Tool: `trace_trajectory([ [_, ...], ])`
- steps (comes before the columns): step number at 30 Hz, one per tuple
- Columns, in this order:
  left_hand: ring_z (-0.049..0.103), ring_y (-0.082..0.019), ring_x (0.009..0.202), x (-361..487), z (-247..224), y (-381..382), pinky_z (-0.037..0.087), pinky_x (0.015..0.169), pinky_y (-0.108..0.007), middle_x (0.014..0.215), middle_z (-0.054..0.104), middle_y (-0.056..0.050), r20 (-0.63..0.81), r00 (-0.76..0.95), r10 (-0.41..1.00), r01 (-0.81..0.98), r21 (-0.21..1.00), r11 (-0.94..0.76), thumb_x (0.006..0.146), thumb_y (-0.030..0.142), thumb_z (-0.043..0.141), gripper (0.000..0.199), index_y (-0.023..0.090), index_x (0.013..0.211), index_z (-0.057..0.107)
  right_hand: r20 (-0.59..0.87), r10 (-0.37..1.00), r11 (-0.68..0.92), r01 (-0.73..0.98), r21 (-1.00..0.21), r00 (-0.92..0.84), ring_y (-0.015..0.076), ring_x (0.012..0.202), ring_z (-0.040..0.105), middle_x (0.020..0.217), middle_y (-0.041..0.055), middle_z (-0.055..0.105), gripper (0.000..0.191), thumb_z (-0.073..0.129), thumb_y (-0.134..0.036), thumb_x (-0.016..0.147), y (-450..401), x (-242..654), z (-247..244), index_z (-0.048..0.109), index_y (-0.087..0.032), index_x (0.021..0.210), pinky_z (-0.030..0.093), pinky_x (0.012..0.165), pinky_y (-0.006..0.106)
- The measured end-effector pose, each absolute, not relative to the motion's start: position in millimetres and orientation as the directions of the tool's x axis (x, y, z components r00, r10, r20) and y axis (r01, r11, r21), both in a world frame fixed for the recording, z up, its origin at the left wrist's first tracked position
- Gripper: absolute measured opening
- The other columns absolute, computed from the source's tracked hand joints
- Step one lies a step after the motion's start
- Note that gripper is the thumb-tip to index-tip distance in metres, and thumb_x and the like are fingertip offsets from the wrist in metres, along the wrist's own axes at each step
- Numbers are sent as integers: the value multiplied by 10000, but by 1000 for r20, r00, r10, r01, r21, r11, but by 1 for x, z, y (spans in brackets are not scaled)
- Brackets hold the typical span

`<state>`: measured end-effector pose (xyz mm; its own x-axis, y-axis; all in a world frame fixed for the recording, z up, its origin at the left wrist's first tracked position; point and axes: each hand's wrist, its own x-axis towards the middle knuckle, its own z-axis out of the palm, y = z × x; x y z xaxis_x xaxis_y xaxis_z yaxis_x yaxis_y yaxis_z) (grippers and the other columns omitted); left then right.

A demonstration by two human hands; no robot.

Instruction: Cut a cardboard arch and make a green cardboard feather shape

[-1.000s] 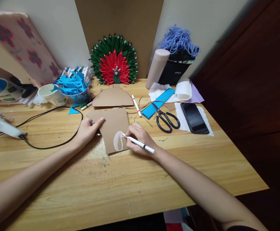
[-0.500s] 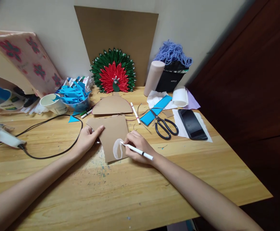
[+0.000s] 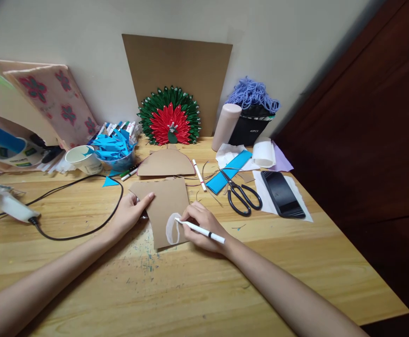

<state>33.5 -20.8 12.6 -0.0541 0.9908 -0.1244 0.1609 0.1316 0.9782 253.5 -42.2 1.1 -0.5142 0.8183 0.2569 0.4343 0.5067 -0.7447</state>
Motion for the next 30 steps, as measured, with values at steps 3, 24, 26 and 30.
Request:
trace_trajectory([
  [3, 503, -134, 403, 33, 11, -20, 338, 376, -213, 378, 505, 30, -122, -68, 990, 193, 972, 134, 726, 380, 628, 252, 147, 636, 587, 256, 832, 488, 432, -758, -492, 161, 728, 500, 771, 32, 534, 115, 517, -87, 745, -41, 254, 2, 512, -195, 784, 412, 644, 288],
  [24, 473, -108, 394, 32, 9, -21, 323, 368, -193, 394, 504, 31, -108, -66, 992, 230, 966, 120, 737, 390, 612, 278, 150, 602, 567, 205, 805, 475, 398, -785, -557, 161, 731, 517, 782, 37, 557, 114, 519, -95, 747, -44, 256, 4, 530, -193, 805, 425, 655, 292],
  [26, 448, -100, 375, 32, 9, -21, 307, 358, -194, 386, 489, 34, -113, -62, 992, 239, 963, 125, 737, 403, 609, 304, 152, 576, 548, 197, 832, 446, 415, -793, -518, 162, 743, 518, 802, 41, 555, 98, 514, -111, 768, -44, 256, 4, 528, -194, 819, 426, 664, 296],
  [30, 438, -94, 373, 33, 10, -22, 307, 356, -198, 445, 533, 26, -129, -67, 989, 236, 961, 141, 732, 427, 606, 308, 147, 613, 554, 204, 809, 472, 401, -785, -552, 168, 742, 512, 792, 39, 561, 100, 524, -114, 762, -43, 256, 5, 528, -201, 812, 427, 669, 302],
])
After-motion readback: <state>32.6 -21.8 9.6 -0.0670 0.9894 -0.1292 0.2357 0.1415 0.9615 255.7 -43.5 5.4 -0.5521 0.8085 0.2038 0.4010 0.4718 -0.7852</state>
